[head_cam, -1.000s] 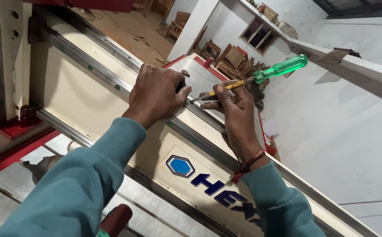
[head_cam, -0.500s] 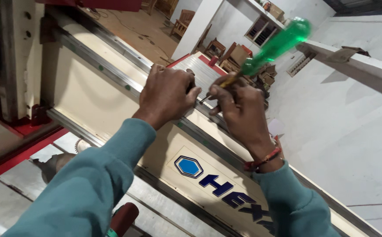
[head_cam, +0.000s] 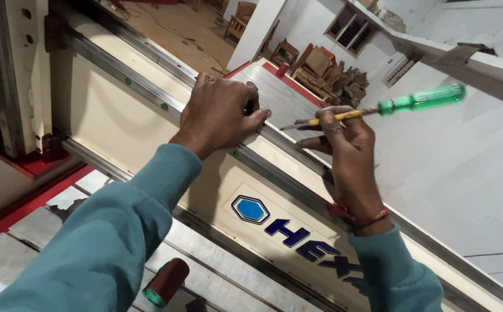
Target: The person uses a screwdriver to work on a metal rack attached to a machine frame and wipes the surface with a cloth.
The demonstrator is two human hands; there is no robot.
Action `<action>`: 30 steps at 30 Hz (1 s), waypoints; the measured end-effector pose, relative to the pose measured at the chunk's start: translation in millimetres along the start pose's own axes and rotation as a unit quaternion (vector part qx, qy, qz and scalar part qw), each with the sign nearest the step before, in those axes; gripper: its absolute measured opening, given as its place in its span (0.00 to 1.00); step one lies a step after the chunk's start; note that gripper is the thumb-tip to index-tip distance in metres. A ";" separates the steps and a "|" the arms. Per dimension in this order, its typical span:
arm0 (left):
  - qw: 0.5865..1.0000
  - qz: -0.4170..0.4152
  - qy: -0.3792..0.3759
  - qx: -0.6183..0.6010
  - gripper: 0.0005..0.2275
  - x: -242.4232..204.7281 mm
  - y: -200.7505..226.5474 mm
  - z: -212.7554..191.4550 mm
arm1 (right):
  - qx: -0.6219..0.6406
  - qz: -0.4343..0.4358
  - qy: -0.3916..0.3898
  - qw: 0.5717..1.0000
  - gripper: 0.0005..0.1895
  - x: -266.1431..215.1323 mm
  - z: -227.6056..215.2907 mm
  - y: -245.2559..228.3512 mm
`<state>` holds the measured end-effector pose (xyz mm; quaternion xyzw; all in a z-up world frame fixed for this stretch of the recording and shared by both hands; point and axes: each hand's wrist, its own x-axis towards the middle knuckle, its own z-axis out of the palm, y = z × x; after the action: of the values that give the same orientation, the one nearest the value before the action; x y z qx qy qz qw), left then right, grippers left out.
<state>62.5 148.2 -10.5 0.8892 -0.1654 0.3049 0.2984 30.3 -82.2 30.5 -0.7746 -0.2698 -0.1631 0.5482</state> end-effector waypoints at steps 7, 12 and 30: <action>0.990 0.126 -0.028 -0.058 0.18 -2.4 8.1 8.9 | 0.108 0.065 -0.006 0.992 0.13 -2.8 -1.2 2.9; 0.992 0.053 -0.066 -0.095 0.18 -6.9 10.7 -2.4 | 0.095 0.021 -0.043 0.994 0.16 -1.6 -3.2 16.6; 0.986 0.082 -0.094 -0.107 0.17 -14.7 87.5 27.8 | -0.003 0.095 0.088 0.991 0.11 -58.1 -115.4 -5.9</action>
<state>22.0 65.2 0.0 0.8601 -0.2969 0.2243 0.3491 -14.8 -202.7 43.0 -0.7813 -0.1446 -0.1787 0.5803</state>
